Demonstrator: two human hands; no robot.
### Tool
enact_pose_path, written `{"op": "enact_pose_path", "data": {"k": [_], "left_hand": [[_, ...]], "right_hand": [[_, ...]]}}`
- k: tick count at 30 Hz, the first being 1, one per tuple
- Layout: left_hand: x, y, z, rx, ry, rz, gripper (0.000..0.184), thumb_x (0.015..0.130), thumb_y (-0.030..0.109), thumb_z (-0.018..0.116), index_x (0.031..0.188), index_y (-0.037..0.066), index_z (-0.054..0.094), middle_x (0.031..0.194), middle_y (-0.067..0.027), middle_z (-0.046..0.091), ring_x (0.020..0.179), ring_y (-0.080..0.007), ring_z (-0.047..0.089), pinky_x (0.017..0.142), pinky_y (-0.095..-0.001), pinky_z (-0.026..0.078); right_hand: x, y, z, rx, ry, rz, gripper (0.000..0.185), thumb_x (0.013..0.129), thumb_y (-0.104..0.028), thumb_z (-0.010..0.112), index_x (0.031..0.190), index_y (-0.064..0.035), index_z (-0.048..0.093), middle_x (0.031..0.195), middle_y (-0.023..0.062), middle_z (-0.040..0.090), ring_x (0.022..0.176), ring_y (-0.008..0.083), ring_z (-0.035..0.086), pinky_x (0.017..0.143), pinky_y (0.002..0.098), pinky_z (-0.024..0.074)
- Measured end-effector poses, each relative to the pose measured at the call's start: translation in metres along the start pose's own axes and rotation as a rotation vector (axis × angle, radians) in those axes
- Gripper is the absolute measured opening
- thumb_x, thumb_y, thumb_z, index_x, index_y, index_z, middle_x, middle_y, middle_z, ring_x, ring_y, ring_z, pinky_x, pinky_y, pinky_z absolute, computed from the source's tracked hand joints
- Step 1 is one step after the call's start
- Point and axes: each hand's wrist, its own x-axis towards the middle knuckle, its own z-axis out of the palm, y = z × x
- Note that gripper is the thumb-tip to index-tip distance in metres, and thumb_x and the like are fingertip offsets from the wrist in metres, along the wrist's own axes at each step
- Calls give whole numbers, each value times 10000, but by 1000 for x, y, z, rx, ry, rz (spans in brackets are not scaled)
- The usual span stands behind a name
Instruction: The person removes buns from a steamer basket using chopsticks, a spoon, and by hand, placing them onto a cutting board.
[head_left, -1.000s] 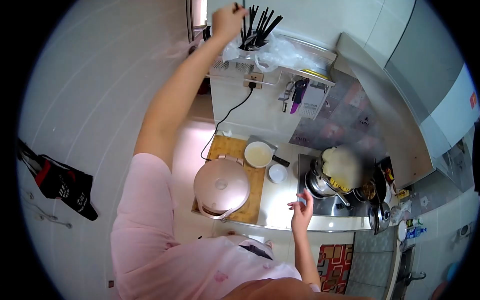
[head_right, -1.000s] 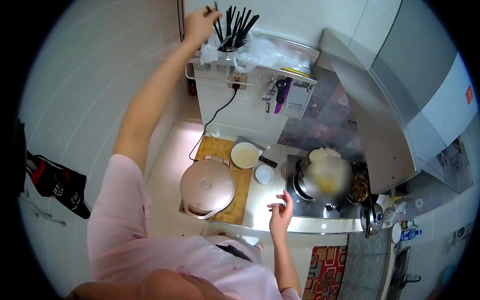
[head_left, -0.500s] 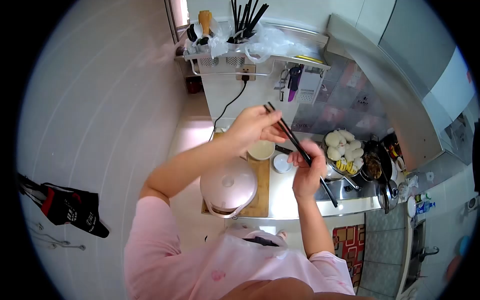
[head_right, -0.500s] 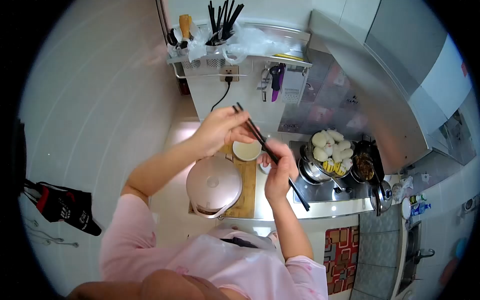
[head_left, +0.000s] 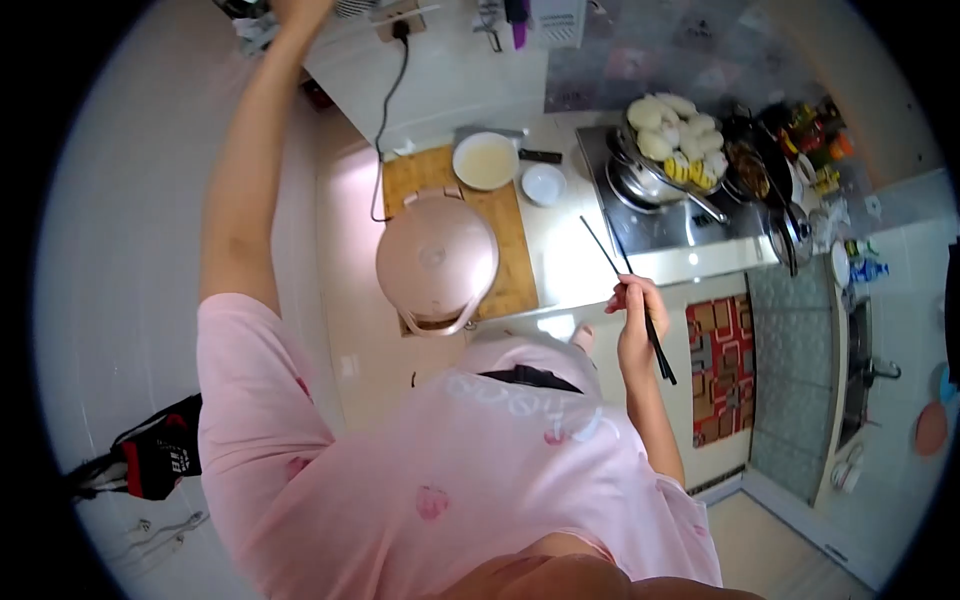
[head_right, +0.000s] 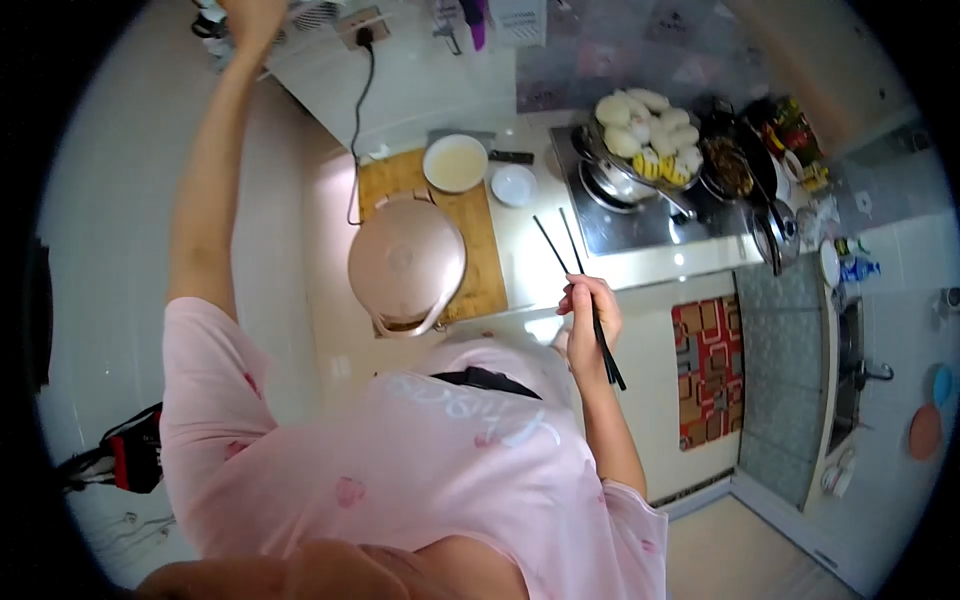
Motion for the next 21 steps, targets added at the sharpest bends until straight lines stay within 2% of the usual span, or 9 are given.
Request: {"op": "enact_pose_path", "data": {"k": [2, 3, 4, 6, 9, 13, 15, 18, 21], "left_hand": [[19, -6, -13, 523, -79, 232, 514, 902, 139, 560, 1288, -101, 320, 904, -300, 589, 709, -394, 614, 796, -502, 453], [24, -8, -18, 452, -174, 270, 422, 950, 170, 513, 1117, -215, 461, 985, -468, 490, 752, -463, 580, 941, -542, 393], [20, -11, -17, 376, 43, 408, 378, 974, 198, 477, 904, -167, 541, 1014, -438, 503, 779, -449, 581, 820, -572, 418], [25, -4, -26, 317, 154, 438, 378, 1004, 257, 427, 1052, -113, 490, 900, -359, 557, 784, -432, 591, 653, -526, 452], [13, 33, -37, -134, 322, 439, 354, 1027, 256, 385, 1129, -72, 471, 791, -231, 570, 687, -348, 595, 598, -448, 475], [-20, 31, -49, -345, 258, 395, 422, 1013, 281, 443, 1261, -57, 399, 794, -192, 590, 657, -288, 593, 616, -399, 504], [-98, 41, -55, -536, -66, -249, 195, 921, 201, 585, 818, 46, 526, 662, -78, 527, 519, -170, 494, 467, -315, 423], [-225, 42, -51, -619, -579, -719, 210, 1004, 213, 443, 831, 102, 399, 582, 8, 439, 452, -94, 409, 409, -247, 321], [-368, 19, -37, -477, -608, -1138, 174, 966, 233, 447, 883, 91, 503, 562, -10, 447, 464, -115, 432, 406, -265, 328]], "right_hand": [[-11, 20, -11, 7, -10, 155, 294, 990, -179, 448, 1022, 39, 644, 831, 85, 584, 685, 120, 559, 628, 256, 480], [-14, 34, -13, -45, -47, 182, 358, 1001, -226, 423, 1050, 44, 651, 814, 83, 599, 684, 115, 560, 628, 257, 479], [-18, 45, -15, -82, -77, 245, 373, 1003, -243, 420, 1043, 33, 668, 782, 70, 605, 677, 108, 560, 624, 257, 476], [-16, 57, -12, -207, -235, 416, 348, 993, -235, 435, 1046, 10, 676, 765, 74, 616, 670, 117, 576, 623, 268, 477], [-17, 98, 9, -491, -280, -58, 284, 951, -232, 505, 1003, -14, 680, 794, 157, 630, 728, 282, 614, 675, 353, 482], [-16, 143, 19, -519, -635, -178, 253, 933, -233, 547, 918, -11, 669, 781, 183, 609, 748, 355, 588, 685, 413, 464], [-19, 149, 23, -576, -609, -197, 243, 926, -228, 560, 889, -11, 662, 767, 195, 596, 728, 369, 580, 671, 438, 454], [-17, 136, 17, -575, -444, -175, 194, 905, -163, 593, 867, 7, 678, 756, 198, 616, 689, 357, 594, 639, 400, 471], [-7, 107, -4, -454, -187, -101, 248, 910, -156, 559, 748, 14, 639, 694, 185, 581, 687, 328, 588, 639, 405, 453]]}}
